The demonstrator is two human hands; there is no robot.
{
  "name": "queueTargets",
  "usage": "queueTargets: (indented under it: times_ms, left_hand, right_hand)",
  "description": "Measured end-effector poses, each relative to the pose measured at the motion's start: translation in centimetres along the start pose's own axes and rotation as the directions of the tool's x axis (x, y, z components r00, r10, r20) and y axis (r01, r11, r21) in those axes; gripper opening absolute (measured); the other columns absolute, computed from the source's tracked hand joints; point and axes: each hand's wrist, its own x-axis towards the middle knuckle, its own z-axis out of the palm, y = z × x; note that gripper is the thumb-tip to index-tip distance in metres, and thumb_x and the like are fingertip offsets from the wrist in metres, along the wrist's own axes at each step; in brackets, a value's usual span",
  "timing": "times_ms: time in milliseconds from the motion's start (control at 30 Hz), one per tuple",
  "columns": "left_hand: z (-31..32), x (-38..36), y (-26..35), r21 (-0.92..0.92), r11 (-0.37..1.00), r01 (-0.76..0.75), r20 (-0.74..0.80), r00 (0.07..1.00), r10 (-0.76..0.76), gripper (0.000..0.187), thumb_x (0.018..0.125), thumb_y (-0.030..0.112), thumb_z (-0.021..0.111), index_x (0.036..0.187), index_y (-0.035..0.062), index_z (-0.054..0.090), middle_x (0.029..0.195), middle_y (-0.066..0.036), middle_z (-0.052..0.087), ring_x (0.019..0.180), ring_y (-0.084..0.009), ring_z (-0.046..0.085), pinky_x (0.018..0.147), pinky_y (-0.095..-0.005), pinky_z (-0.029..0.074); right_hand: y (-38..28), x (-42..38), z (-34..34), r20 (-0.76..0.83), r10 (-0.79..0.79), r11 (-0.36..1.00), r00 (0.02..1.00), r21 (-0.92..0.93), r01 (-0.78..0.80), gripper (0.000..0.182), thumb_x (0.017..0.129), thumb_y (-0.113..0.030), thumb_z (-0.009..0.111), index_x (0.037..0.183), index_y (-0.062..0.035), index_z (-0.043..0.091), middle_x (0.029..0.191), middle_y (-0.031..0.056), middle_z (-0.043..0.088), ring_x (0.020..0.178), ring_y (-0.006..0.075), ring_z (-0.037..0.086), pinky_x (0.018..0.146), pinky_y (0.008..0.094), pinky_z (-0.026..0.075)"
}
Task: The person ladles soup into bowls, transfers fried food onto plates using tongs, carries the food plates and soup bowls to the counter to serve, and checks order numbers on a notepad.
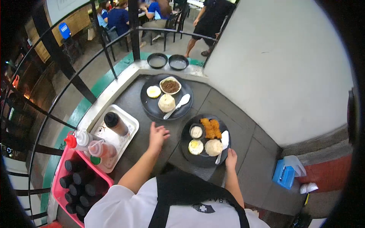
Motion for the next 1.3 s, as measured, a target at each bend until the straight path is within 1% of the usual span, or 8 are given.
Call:
queueTargets:
  times_ms: [67, 200, 233, 333, 533, 1000, 1033, 1300]
  left_hand:
    - [-0.6, 1.9, 1.8, -0.106, 0.993, -0.049, -0.047, 0.998, 0.044, 0.081, 0.090, 0.005, 0.053, 0.150, 0.0102, -0.002, 0.121, -0.018, 0.048, 0.088, -0.0248, 0.062, 0.072, -0.0376, 0.057]
    - [-0.4, 5.4, 3.6, 0.086, 0.991, -0.105, -0.057, 0.992, 0.110, 0.052, 0.088, 0.000, 0.049, 0.135, 0.0030, 0.027, 0.115, -0.017, 0.051, 0.089, -0.0264, 0.063, 0.070, -0.0380, 0.057]
    - [-0.3, 6.1, 3.7, 0.045, 0.992, -0.115, -0.040, 0.992, 0.116, 0.038, 0.086, -0.004, 0.047, 0.121, -0.0004, 0.035, 0.113, -0.018, 0.051, 0.089, -0.0280, 0.063, 0.065, -0.0369, 0.059]
    - [0.1, 7.7, 2.7, 0.185, 0.966, -0.182, -0.163, 0.964, 0.213, 0.037, 0.083, -0.005, 0.045, 0.119, 0.0016, 0.036, 0.114, -0.018, 0.052, 0.092, -0.0301, 0.063, 0.074, -0.0427, 0.058]
    - [1.1, 7.3, 2.4, 0.180, 0.952, -0.247, -0.257, 0.923, 0.288, 0.045, 0.079, -0.008, 0.047, 0.122, -0.0059, 0.035, 0.121, -0.023, 0.045, 0.096, -0.0307, 0.060, 0.066, -0.0374, 0.062]
    - [1.0, 6.1, 2.7, -0.085, 0.972, -0.219, -0.180, 0.963, 0.201, 0.047, 0.077, -0.010, 0.042, 0.120, 0.0012, 0.028, 0.114, -0.019, 0.048, 0.089, -0.0288, 0.062, 0.062, -0.0417, 0.062]
    - [0.6, 6.9, 2.0, -0.118, 0.964, -0.240, -0.199, 0.957, 0.214, 0.056, 0.076, -0.010, 0.045, 0.126, 0.0035, 0.026, 0.101, -0.015, 0.051, 0.073, -0.0237, 0.062, 0.059, -0.0467, 0.060]
    - [-0.4, 5.2, 2.8, -0.127, 0.964, -0.235, -0.120, 0.968, 0.220, 0.046, 0.076, -0.008, 0.043, 0.119, 0.0026, 0.031, 0.105, -0.017, 0.056, 0.076, -0.0261, 0.065, 0.055, -0.0398, 0.060]
  right_hand:
    - [-0.7, -0.4, 0.5, -0.047, 0.022, 0.989, 0.999, 0.149, -0.015, 0.041, 0.097, -0.027, 0.050, 0.110, 0.0110, 0.060, 0.102, 0.0143, 0.066, 0.094, 0.0184, 0.061, 0.084, 0.0291, 0.046]
    - [-0.5, -0.2, 0.7, -0.081, 0.008, 0.994, 0.997, 0.113, 0.001, 0.040, 0.097, -0.027, 0.051, 0.105, 0.0104, 0.060, 0.095, 0.0122, 0.067, 0.087, 0.0176, 0.061, 0.080, 0.0295, 0.047]
    - [0.2, 0.2, 0.8, -0.078, 0.004, 0.996, 0.997, 0.088, 0.003, 0.039, 0.097, -0.028, 0.051, 0.104, 0.0099, 0.061, 0.093, 0.0116, 0.067, 0.085, 0.0174, 0.061, 0.079, 0.0296, 0.047]
    - [-3.0, -1.5, 0.0, -0.028, 0.009, 0.994, 1.000, 0.109, -0.006, 0.036, 0.096, -0.027, 0.053, 0.098, 0.0069, 0.063, 0.088, 0.0124, 0.067, 0.083, 0.0176, 0.060, 0.078, 0.0310, 0.046]
    - [-2.3, -1.3, 0.4, -0.085, -0.079, 0.996, 0.993, 0.028, 0.082, 0.032, 0.096, -0.025, 0.052, 0.087, 0.0054, 0.060, 0.075, 0.0087, 0.061, 0.072, 0.0142, 0.053, 0.069, 0.0304, 0.044]
    - [-3.4, -1.7, 0.3, -0.094, -0.059, 0.998, 0.994, -0.009, 0.059, 0.034, 0.094, -0.026, 0.054, 0.099, 0.0062, 0.063, 0.084, 0.0156, 0.066, 0.080, 0.0183, 0.061, 0.077, 0.0316, 0.046]
    - [-2.9, -1.4, 0.3, -0.096, -0.060, 0.998, 0.994, -0.030, 0.057, 0.035, 0.094, -0.027, 0.054, 0.099, 0.0063, 0.063, 0.084, 0.0158, 0.066, 0.080, 0.0187, 0.061, 0.077, 0.0318, 0.046]
    - [-2.3, -1.1, 0.7, -0.100, -0.062, 0.997, 0.993, 0.045, 0.067, 0.032, 0.095, -0.025, 0.053, 0.092, 0.0064, 0.061, 0.078, 0.0115, 0.063, 0.075, 0.0150, 0.056, 0.070, 0.0314, 0.045]
